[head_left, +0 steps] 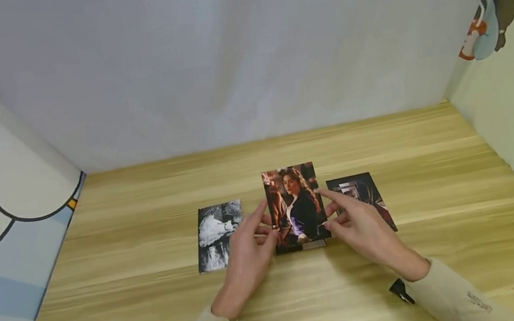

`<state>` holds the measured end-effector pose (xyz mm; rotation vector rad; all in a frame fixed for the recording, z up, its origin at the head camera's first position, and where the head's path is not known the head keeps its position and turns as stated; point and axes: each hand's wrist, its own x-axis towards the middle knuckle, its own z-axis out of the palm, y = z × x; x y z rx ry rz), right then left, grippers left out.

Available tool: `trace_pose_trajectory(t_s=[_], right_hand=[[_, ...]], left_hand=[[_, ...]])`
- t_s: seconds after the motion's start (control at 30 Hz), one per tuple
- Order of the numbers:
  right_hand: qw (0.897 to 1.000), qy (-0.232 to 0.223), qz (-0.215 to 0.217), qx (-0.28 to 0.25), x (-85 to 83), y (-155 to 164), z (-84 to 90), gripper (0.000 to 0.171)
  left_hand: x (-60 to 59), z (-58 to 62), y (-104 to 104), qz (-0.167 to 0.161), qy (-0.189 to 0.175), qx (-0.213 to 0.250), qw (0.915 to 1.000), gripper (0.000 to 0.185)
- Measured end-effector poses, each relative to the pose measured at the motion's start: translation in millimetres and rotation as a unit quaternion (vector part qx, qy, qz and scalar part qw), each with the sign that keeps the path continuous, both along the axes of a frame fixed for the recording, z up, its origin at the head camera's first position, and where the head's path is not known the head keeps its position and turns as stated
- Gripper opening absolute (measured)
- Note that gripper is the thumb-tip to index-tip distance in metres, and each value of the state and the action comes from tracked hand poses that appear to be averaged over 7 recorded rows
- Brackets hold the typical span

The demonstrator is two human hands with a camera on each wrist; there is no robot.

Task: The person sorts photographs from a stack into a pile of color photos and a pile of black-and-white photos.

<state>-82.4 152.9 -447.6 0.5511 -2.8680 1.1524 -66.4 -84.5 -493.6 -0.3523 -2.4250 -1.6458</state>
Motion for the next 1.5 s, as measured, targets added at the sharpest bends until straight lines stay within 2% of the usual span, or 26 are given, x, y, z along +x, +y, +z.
trace_pose_trajectory(t_s=[0.13, 0.53, 0.9, 1.2, 1.5], right_hand=[[1.000, 0.006, -0.002, -0.003, 1.0, 0.9, 2.7, 0.063], [1.000, 0.010, -0.009, 0.001, 0.6, 5.2, 5.6, 0.065], [1.000, 0.006, -0.015, 0.017, 0.5, 21.2, 13.2, 0.065], [1.000, 0.011, -0.019, 0.007, 2.1, 31.7, 15.8, 0.064], [0.999, 0.018, -0.021, 0.025, 2.9, 42.5, 19.9, 0.064]], left_hand=[[-1.0, 0.1, 0.7, -0.002, 0.012, 0.008, 0.9999, 0.066], [-1.8, 4.1, 6.5, -0.007, 0.015, 0.025, 0.9996, 0.068], [-4.2, 11.4, 24.1, -0.020, 0.019, 0.031, 0.9991, 0.067], [-6.1, 11.8, 35.8, -0.031, 0.014, 0.042, 0.9985, 0.067], [-10.3, 13.0, 47.0, -0.043, 0.010, 0.041, 0.9982, 0.069]])
